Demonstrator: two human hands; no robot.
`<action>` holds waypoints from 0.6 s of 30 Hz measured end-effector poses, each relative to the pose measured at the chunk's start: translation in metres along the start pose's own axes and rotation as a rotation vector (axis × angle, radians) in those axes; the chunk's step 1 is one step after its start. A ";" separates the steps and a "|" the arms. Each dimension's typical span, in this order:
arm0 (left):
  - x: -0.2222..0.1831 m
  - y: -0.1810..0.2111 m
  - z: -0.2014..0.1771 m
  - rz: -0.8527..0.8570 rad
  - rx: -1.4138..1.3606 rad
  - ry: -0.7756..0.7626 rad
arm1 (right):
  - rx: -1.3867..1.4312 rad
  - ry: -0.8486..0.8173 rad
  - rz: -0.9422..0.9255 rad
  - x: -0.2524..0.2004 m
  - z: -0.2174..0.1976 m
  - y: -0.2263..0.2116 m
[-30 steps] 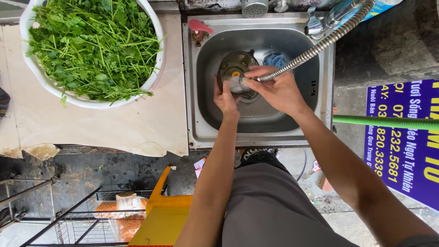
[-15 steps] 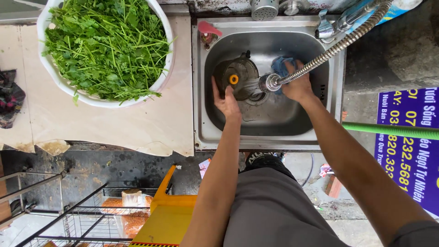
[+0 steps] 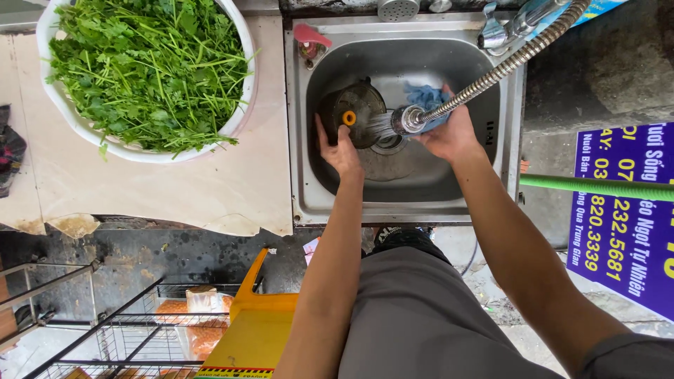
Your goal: Washing and scrubbing disassembled juicer components in a stainless steel sink.
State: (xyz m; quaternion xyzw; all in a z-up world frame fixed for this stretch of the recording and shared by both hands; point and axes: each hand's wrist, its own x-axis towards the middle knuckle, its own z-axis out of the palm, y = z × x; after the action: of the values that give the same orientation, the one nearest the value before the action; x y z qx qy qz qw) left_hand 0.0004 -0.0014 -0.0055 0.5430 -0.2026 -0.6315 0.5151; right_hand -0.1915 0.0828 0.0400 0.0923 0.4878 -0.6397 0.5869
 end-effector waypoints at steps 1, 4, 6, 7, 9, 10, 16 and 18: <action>0.003 -0.003 -0.001 0.014 -0.038 -0.017 | 0.104 -0.023 0.049 0.000 -0.009 0.005; 0.001 0.004 0.002 -0.029 -0.037 -0.008 | 0.005 0.081 0.020 0.019 -0.037 0.021; -0.003 0.002 0.000 -0.018 0.008 0.000 | -0.048 0.110 -0.007 0.018 -0.052 0.034; 0.000 0.003 0.003 0.006 0.050 0.003 | -0.100 0.127 -0.041 0.023 -0.054 0.037; 0.002 0.000 0.002 0.034 0.047 -0.016 | -0.243 0.059 -0.125 0.041 -0.053 0.054; 0.002 -0.002 -0.001 0.058 0.048 -0.033 | -0.386 -0.005 -0.207 0.048 -0.053 0.065; -0.001 -0.008 -0.003 0.339 0.523 -0.122 | -1.039 -0.554 -0.773 -0.006 0.049 0.078; 0.006 -0.011 -0.004 0.285 0.352 -0.134 | -1.299 -0.584 -0.866 -0.011 0.049 0.068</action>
State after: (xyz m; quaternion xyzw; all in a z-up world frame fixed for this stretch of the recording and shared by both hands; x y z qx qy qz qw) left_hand 0.0001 -0.0012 -0.0192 0.5471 -0.4178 -0.5421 0.4818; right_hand -0.1088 0.0649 0.0372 -0.6300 0.5803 -0.3984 0.3282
